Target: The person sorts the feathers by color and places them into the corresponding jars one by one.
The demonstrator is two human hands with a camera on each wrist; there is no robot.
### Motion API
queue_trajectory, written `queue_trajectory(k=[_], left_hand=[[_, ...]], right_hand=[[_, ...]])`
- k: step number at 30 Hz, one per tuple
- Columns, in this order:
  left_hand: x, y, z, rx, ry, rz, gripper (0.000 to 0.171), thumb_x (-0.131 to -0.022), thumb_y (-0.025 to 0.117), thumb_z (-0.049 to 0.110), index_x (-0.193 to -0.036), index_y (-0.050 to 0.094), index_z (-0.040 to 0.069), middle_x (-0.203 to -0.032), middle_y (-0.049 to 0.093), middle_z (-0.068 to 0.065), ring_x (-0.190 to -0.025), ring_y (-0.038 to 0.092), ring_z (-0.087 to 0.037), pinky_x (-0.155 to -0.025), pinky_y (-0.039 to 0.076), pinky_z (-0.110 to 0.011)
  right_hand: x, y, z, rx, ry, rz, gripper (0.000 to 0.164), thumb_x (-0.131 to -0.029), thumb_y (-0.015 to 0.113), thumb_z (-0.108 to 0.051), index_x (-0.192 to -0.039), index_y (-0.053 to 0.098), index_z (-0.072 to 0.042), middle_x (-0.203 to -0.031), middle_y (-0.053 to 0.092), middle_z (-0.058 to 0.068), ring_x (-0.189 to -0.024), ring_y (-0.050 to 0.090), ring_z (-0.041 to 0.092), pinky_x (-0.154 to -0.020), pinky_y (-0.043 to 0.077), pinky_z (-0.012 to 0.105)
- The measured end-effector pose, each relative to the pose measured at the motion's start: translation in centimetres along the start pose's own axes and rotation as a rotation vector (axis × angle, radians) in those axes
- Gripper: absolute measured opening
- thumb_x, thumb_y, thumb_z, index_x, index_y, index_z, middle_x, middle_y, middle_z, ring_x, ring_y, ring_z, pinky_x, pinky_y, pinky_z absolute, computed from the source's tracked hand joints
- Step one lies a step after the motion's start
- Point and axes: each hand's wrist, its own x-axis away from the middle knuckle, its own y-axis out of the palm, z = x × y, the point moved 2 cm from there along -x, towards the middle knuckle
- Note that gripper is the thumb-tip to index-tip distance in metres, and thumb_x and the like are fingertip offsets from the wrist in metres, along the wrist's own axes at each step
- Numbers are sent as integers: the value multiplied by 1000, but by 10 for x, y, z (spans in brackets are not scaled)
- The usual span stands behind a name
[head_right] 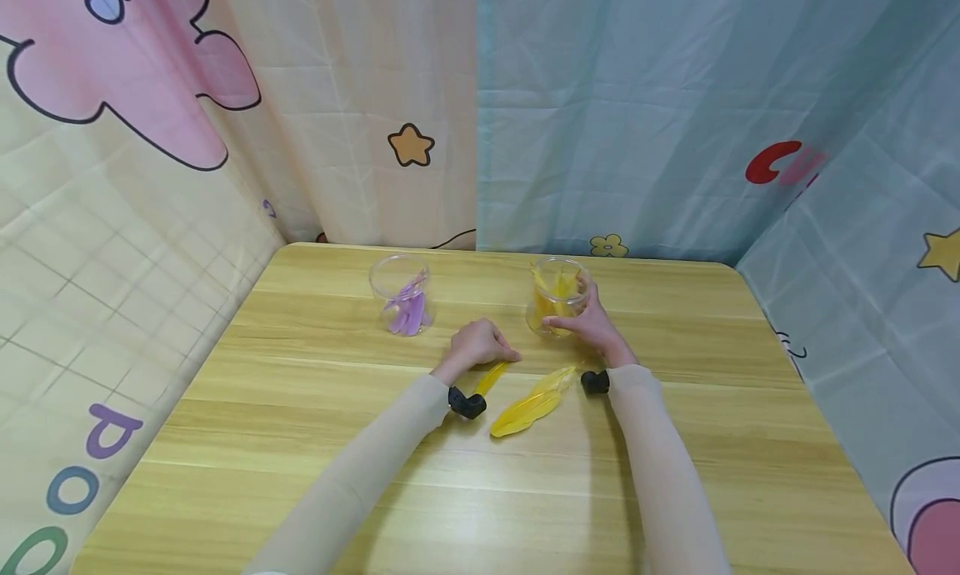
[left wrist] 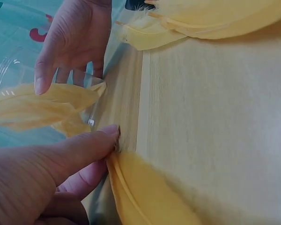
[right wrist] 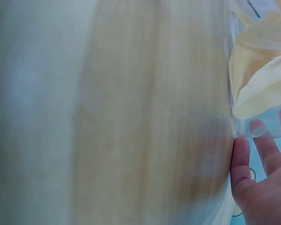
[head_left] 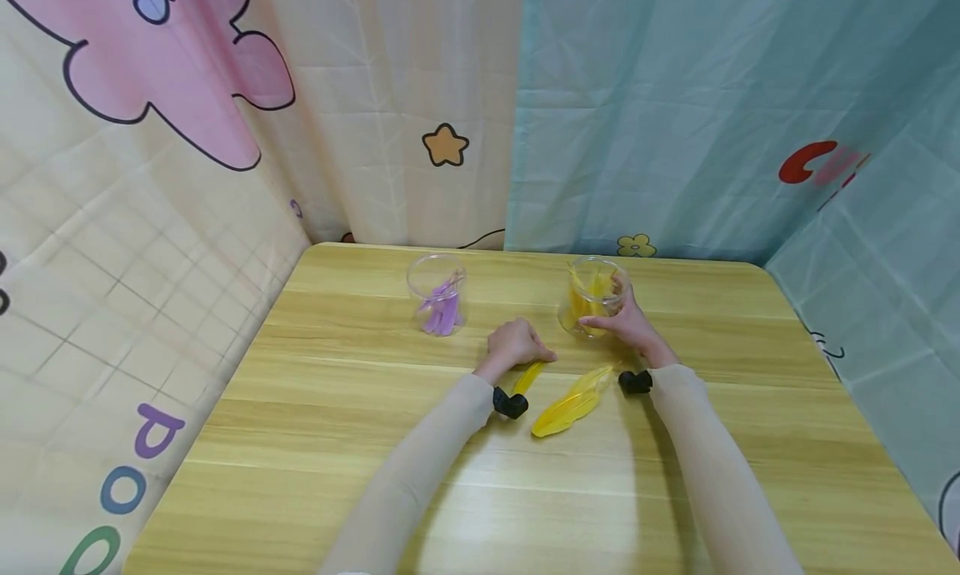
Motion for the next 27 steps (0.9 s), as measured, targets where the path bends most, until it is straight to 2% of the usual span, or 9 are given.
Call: queue_trajectory(k=[9, 18, 27], left_hand=[[3, -2, 3, -33, 22, -35, 34, -73, 76, 51, -60, 66, 21, -62, 58, 9, -64, 53, -11, -58, 40, -30], [7, -5, 9, -94, 49, -41, 36, -76, 74, 44, -56, 59, 17, -56, 53, 5, -59, 50, -12, -54, 39, -29], [9, -5, 7, -78, 94, -57, 38, -78, 72, 36, -51, 52, 17, -49, 44, 6, -54, 45, -12, -51, 36, -28]], right_hand=[[0, 0, 1, -11, 16, -20, 110, -77, 80, -16, -148, -4, -15, -151, 11, 22, -134, 22, 37, -110, 16, 50], [0, -1, 3, 10, 18, -5, 111, -76, 82, -19, -148, -3, -13, -150, 11, 23, -133, 24, 37, -109, 18, 49], [1, 0, 2, 23, 33, -2, 112, -75, 82, -22, -148, -3, -14, -150, 10, 23, -134, 21, 37, -110, 16, 50]])
